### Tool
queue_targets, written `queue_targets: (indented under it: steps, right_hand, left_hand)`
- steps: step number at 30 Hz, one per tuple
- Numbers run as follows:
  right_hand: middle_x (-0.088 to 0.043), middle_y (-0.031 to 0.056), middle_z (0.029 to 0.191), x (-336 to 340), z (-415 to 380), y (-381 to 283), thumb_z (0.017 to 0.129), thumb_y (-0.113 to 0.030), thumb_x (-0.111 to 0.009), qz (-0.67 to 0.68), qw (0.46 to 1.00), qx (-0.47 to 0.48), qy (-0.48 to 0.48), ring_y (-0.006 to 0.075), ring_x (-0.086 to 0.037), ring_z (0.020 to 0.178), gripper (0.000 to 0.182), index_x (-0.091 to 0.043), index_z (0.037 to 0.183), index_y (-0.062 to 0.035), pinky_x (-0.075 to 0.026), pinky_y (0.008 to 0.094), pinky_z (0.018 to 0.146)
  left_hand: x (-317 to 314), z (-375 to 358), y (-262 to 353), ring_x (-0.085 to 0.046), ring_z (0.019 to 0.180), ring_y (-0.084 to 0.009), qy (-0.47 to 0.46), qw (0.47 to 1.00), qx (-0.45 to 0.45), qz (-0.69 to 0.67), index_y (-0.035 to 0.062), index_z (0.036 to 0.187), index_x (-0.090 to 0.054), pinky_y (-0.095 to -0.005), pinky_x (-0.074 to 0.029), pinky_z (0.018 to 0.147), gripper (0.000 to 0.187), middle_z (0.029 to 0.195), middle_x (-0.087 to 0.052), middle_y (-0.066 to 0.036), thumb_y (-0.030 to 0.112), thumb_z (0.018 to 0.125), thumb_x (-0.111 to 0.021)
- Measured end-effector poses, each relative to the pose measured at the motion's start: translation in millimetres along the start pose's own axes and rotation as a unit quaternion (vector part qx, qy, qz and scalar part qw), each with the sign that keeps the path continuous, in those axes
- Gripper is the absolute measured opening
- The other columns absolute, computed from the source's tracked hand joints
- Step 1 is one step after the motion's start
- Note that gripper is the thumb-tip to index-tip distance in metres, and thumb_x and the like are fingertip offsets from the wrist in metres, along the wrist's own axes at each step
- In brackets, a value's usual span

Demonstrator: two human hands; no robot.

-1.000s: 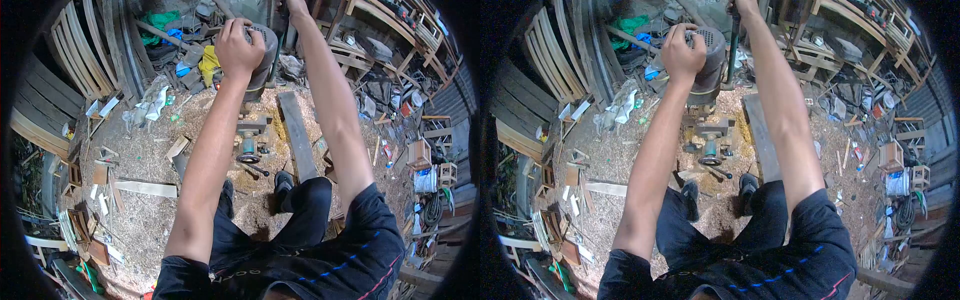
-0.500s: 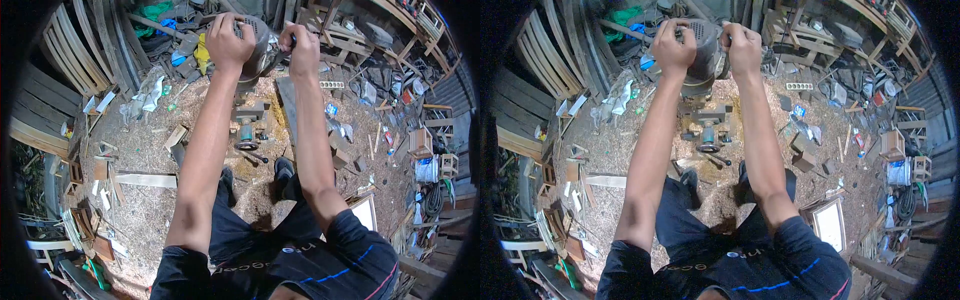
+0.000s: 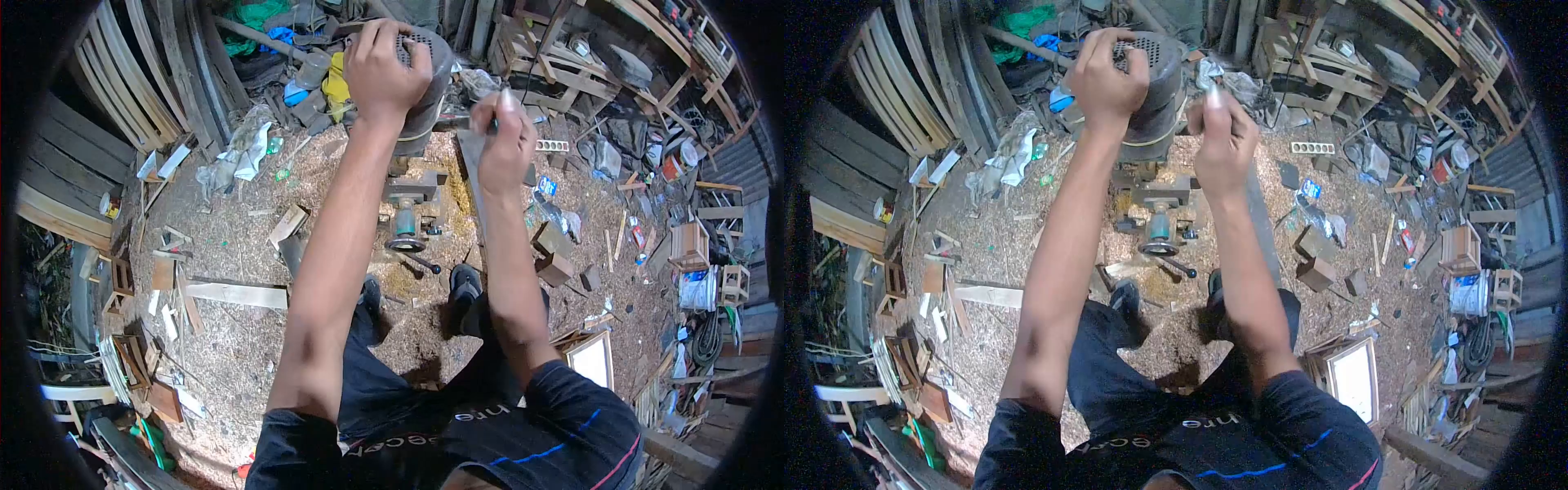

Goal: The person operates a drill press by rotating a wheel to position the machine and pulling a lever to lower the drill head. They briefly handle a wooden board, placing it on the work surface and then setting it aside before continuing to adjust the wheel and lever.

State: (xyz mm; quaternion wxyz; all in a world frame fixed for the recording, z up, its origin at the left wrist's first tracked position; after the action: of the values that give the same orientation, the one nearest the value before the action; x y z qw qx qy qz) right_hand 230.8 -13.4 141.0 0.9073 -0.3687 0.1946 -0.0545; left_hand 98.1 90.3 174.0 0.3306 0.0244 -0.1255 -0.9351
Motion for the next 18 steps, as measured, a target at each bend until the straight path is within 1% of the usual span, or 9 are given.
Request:
queue_targets:
  steps: [1,2,6,7,8,10,12,15,18]
  right_hand:
    - [-0.053,0.0025,0.071,0,4,5,0.102,-0.027,-0.05,0.0,1.0,0.006,0.007,0.0091,-0.045,0.067,0.037,-0.052,0.076,-0.001,-0.035,0.0261,0.06]
    - [-0.056,0.0024,0.079,1,16,11,0.105,-0.036,-0.047,-0.069,0.993,0.092,-0.025,0.009,-0.047,0.072,0.039,-0.056,0.092,-0.0004,-0.039,0.0255,0.065]
    - [-0.059,0.0066,0.101,-9,72,21,0.105,-0.033,-0.048,-0.129,0.979,0.155,-0.021,0.0128,-0.054,0.091,0.038,-0.054,0.123,0.0001,-0.044,0.0275,0.083]
    - [-0.06,0.0106,0.112,-10,84,28,0.104,-0.034,-0.049,-0.128,0.982,0.136,-0.01,0.0164,-0.055,0.105,0.043,-0.053,0.129,0.0012,-0.043,0.03,0.092]
    - [-0.062,0.0105,0.096,-22,114,52,0.098,-0.05,-0.049,-0.192,0.944,0.215,0.158,0.0192,-0.057,0.087,0.051,-0.058,0.109,-0.0015,-0.044,0.0319,0.077]
    - [-0.063,0.0113,0.092,-20,138,87,0.096,-0.056,-0.05,-0.232,0.925,0.215,0.208,0.021,-0.057,0.083,0.055,-0.06,0.103,-0.0021,-0.044,0.0333,0.073]
    - [-0.061,0.0132,0.116,20,146,102,0.103,-0.036,-0.051,-0.189,0.98,0.063,-0.027,0.0192,-0.055,0.111,0.047,-0.053,0.131,0.0021,-0.042,0.0323,0.097]
    - [-0.062,0.0112,0.11,44,115,103,0.102,-0.037,-0.053,-0.248,0.969,0.009,-0.009,0.017,-0.058,0.102,0.047,-0.055,0.128,0.0021,-0.046,0.031,0.09]
    - [-0.064,0.0087,0.102,66,35,94,0.101,-0.035,-0.055,-0.209,0.971,-0.113,0.036,0.012,-0.058,0.087,0.041,-0.059,0.12,0.0015,-0.047,0.0278,0.076]
  left_hand:
    - [0,1,1,-0.067,0.083,-0.0324,0.002,1.0,0.004,-0.009,0.0081,0.086,-0.07,-0.038,-0.053,0.073,0.017,0.091,-0.068,-0.01,0.012,0.076,-0.057]
    - [0,5,0,-0.066,0.084,-0.0324,0.006,1.0,0.007,-0.018,0.0081,0.086,-0.07,-0.0379,-0.053,0.073,0.017,0.091,-0.068,-0.011,0.013,0.076,-0.057]
    - [2,14,5,-0.066,0.086,-0.033,0.007,0.999,0.024,-0.038,0.0072,0.086,-0.07,-0.0378,-0.053,0.075,0.016,0.092,-0.068,-0.011,0.013,0.078,-0.057]
    - [2,16,6,-0.066,0.086,-0.033,0.01,0.999,0.013,-0.039,0.007,0.086,-0.069,-0.0378,-0.053,0.076,0.016,0.092,-0.068,-0.012,0.013,0.078,-0.057]
    - [3,19,6,-0.066,0.087,-0.033,0.013,0.999,0.001,-0.04,0.0069,0.086,-0.069,-0.0378,-0.053,0.076,0.016,0.092,-0.068,-0.012,0.013,0.078,-0.057]
    - [2,28,8,-0.066,0.086,-0.033,0.02,0.999,-0.011,-0.041,0.0066,0.086,-0.069,-0.0379,-0.052,0.076,0.016,0.091,-0.068,-0.012,0.013,0.079,-0.057]
    - [3,32,10,-0.066,0.085,-0.033,0.026,0.999,-0.007,-0.041,0.0062,0.085,-0.069,-0.038,-0.052,0.076,0.016,0.09,-0.068,-0.011,0.013,0.079,-0.056]
    - [9,30,10,-0.064,0.095,-0.0355,-0.044,0.998,0.011,-0.046,0.0044,0.095,-0.069,-0.0405,-0.05,0.086,0.021,0.098,-0.068,-0.015,0.014,0.084,-0.054]
    - [30,9,9,-0.057,0.114,-0.0374,-0.015,0.995,-0.062,-0.08,-0.0012,0.116,-0.062,-0.0436,-0.042,0.101,0.032,0.118,-0.062,-0.02,0.015,0.091,-0.05]
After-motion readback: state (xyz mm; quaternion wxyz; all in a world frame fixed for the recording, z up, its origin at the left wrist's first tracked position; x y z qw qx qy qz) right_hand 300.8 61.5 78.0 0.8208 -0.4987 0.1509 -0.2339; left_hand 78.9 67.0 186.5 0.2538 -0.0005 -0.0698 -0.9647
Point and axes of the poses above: each hand's wrist, its own z-axis towards the middle knuckle, its own x-axis out of the back of the hand, y = z × x, the point moved 3 cm from there along z, towards the middle knuckle
